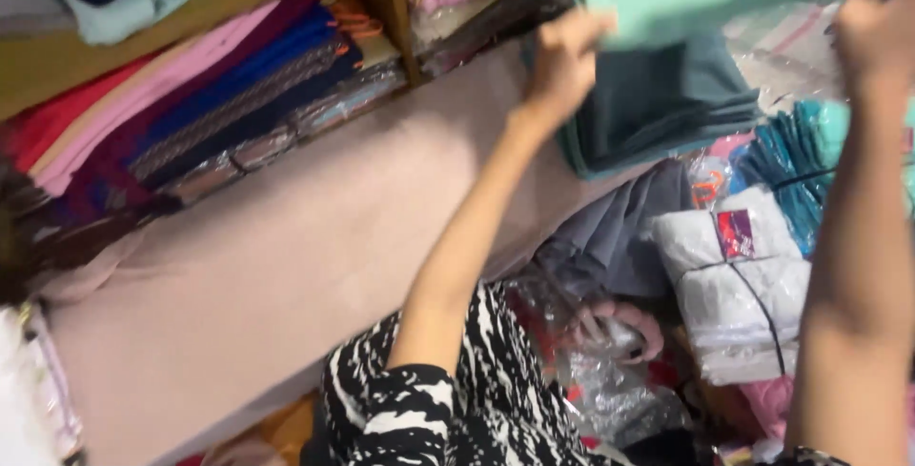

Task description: A person sits on the floor and neatly folds several pieces of fabric, likely hijabs or scarves, and stacks them together.

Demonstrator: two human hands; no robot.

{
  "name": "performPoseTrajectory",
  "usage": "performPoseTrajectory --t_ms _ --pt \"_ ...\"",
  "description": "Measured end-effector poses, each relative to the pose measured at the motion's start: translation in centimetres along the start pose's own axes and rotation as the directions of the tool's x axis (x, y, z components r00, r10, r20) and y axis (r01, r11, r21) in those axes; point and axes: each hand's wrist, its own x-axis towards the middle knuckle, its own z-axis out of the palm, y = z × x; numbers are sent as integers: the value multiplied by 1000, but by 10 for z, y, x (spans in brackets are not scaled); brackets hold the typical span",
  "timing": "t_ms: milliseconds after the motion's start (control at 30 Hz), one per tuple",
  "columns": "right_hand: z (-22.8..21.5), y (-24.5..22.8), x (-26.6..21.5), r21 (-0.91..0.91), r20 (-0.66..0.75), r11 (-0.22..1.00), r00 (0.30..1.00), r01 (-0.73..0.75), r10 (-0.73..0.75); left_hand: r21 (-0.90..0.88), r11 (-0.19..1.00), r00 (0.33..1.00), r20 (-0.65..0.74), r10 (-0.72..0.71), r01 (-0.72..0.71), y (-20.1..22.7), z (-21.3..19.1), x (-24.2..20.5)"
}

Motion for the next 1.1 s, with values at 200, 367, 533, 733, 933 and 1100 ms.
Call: performPoseTrajectory --t_ms 200,367,533,733,933,1100 --pt "73 -34 -120 -139 142 970 965 -200 219 174 976 910 371 -188 130 -41 40 -129" --pt "101 -41 -148 -375 294 858 833 -350 468 251 955 885 395 -247 155 -35 48 -158" --pt "109 -103 -78 -292 325 932 894 -216 309 287 944 875 400 -273 163 -17 60 -156" --pt "223 -145 -36 82 395 940 877 -330 273 448 893 796 524 -302 43 -49 95 -182" --pt "255 -138 -22 -255 356 928 866 -272 351 442 897 742 594 -311 23 -37 88 -181" --pt "251 -149 -17 -236 402 946 864 -222 303 386 909 652 650 -390 158 -9 91 -171"
